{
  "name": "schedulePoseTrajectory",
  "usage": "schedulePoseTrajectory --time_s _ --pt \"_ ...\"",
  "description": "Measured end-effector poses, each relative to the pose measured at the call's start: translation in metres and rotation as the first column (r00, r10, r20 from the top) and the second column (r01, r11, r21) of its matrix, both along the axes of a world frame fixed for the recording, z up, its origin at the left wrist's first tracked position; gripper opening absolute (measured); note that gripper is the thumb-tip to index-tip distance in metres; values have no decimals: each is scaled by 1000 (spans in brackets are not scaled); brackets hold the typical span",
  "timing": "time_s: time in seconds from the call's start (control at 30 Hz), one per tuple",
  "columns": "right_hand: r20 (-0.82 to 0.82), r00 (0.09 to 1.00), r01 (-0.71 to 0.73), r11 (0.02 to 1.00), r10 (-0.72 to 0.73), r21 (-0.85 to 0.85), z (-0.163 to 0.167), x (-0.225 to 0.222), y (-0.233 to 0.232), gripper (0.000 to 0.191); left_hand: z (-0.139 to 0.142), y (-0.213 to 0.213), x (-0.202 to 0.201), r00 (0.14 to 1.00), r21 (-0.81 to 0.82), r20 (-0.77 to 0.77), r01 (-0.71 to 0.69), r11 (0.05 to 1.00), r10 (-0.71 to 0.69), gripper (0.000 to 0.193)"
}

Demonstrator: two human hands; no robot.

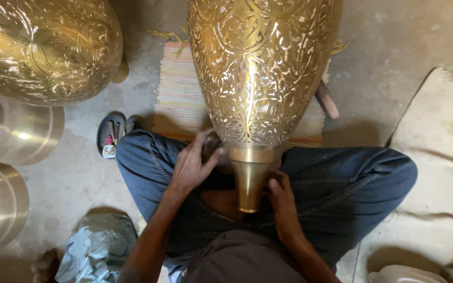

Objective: The person sits cross-legged and uses a chisel and wooden mallet to engrave decorative patterns into a large brass vessel. They repeatedly tap the chisel along the surface, occasionally rotating the vessel to access different areas.

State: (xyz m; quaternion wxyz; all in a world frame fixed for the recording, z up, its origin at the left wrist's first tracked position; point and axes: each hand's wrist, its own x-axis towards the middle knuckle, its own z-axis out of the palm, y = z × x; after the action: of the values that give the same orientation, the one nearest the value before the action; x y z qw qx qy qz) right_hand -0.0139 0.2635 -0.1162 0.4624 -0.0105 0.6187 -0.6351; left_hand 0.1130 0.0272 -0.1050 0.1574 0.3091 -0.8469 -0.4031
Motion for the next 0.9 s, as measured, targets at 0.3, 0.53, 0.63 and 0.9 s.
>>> schedulePoseTrajectory --time_s 0.3,0.53,0.63,0.9 --pt "248 915 -283 944 319 -173 -21 -1 -21 66 10 -5 -14 935 114 299 164 980 -191 76" --pt "154 943 -272 949 296 -162 -2 -7 -15 66 5 4 -20 909 -160 336 313 936 -246 84" --pt "132 946 -263 939 296 -222 12 -13 -16 65 -1 8 -23 892 -370 371 398 840 -259 92" --pt "127 946 -252 924 297 -288 30 -17 -25 61 3 -14 -24 748 -285 520 607 742 -412 100"
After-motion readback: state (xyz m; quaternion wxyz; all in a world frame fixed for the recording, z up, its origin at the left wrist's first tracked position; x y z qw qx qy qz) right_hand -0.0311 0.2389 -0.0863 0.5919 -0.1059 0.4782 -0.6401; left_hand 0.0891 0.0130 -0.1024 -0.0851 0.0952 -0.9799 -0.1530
